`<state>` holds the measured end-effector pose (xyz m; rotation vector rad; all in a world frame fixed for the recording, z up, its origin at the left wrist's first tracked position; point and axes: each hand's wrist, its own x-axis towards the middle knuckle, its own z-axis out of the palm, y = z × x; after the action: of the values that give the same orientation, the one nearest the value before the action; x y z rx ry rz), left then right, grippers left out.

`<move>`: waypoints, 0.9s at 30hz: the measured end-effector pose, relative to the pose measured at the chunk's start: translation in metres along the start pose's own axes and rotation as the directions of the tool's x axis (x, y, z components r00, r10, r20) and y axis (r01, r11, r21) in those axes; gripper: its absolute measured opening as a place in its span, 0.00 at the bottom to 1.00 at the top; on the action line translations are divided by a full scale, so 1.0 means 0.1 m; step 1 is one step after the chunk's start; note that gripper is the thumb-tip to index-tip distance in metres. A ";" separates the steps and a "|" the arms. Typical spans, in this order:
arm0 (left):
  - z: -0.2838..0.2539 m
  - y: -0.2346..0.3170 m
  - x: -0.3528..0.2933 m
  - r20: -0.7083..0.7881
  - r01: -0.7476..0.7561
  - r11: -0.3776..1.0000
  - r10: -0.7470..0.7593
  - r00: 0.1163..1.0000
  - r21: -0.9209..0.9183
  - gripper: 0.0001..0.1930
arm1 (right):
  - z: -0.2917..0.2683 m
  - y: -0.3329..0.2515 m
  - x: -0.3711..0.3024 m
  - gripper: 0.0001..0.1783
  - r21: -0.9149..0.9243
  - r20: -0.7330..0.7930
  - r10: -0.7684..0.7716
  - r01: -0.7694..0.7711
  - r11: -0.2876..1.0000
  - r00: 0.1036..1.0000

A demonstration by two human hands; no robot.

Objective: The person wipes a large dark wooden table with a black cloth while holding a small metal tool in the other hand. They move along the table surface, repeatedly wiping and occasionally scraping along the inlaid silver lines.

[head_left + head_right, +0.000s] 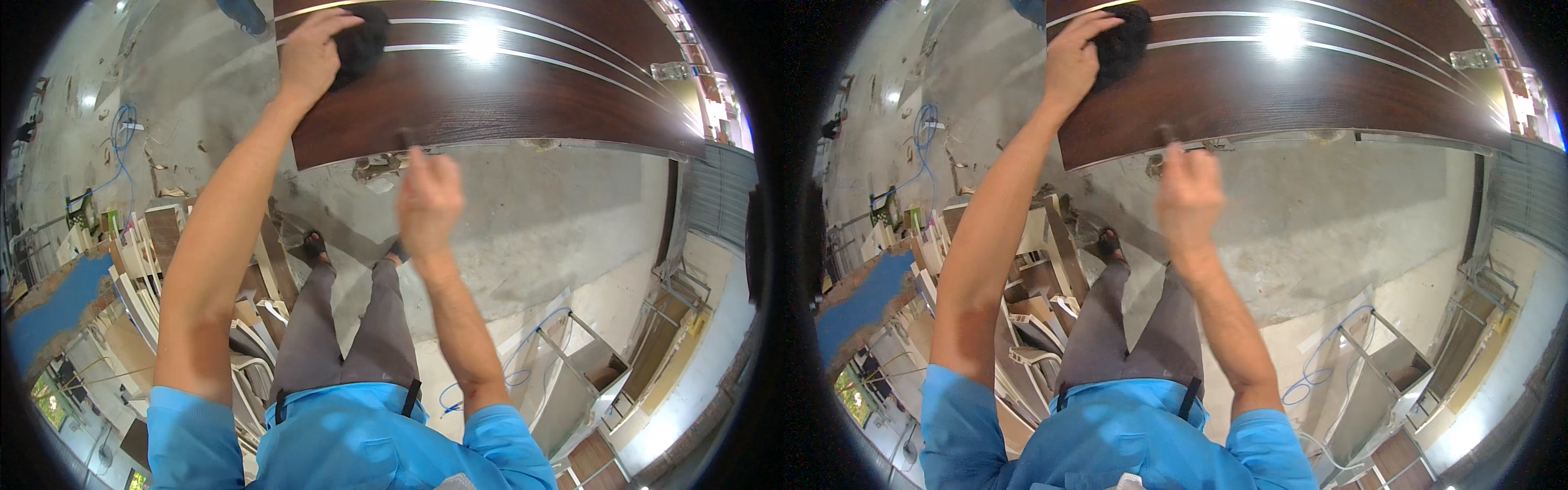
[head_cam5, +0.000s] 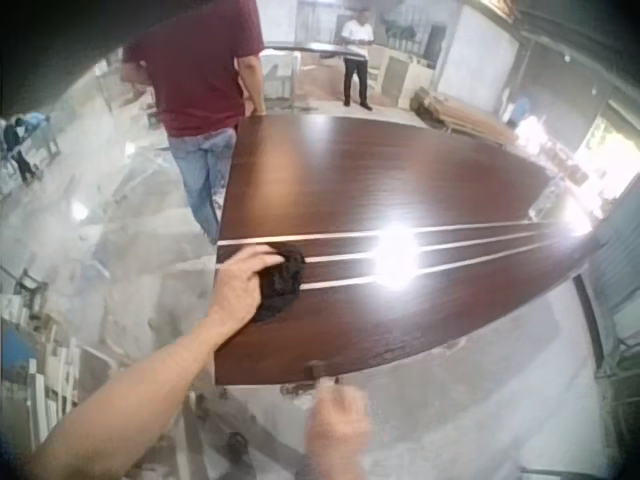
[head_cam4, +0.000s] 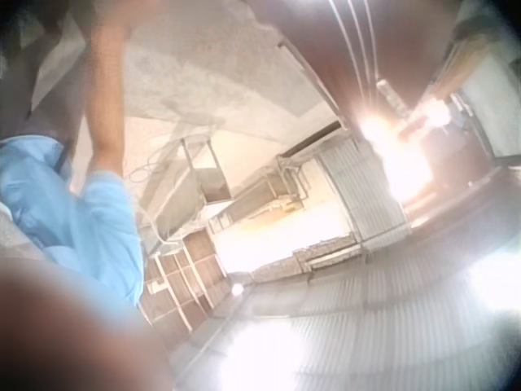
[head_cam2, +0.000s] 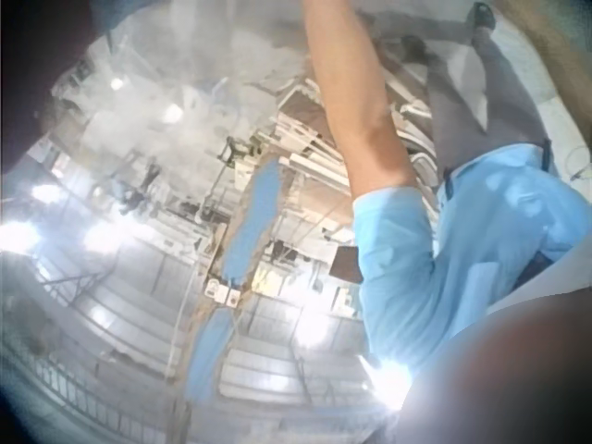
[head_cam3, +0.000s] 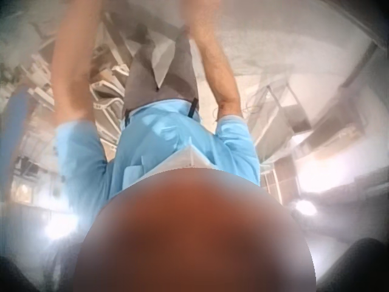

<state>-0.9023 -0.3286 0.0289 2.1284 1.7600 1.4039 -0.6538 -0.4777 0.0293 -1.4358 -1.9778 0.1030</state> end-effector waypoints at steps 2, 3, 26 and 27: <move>-0.27 -0.16 -0.18 -0.132 0.002 1.000 -0.005 0.991 -0.026 0.28 | 0.08 -0.34 -0.09 0.18 0.103 0.060 -0.020 0.014 0.995 0.998; -0.46 -0.25 -0.37 -0.229 0.044 0.997 -0.056 0.972 -0.060 0.26 | 0.04 -0.38 -0.05 0.18 0.136 0.065 -0.037 0.028 0.990 0.997; -1.03 1.31 -5.26 0.606 0.732 0.565 -0.750 0.264 0.381 0.12 | -0.25 0.07 0.49 0.18 -0.152 -0.001 -0.056 0.055 0.987 0.998; -1.03 1.30 -5.26 0.589 0.734 0.554 -0.764 0.262 0.393 0.12 | -0.14 -0.12 0.38 0.20 -0.107 0.001 -0.187 0.187 0.977 0.982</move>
<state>-0.8406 -0.8448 -0.1541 1.1239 1.9313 0.1866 -0.6614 -0.4541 0.0636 -1.3048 -2.1282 -0.0943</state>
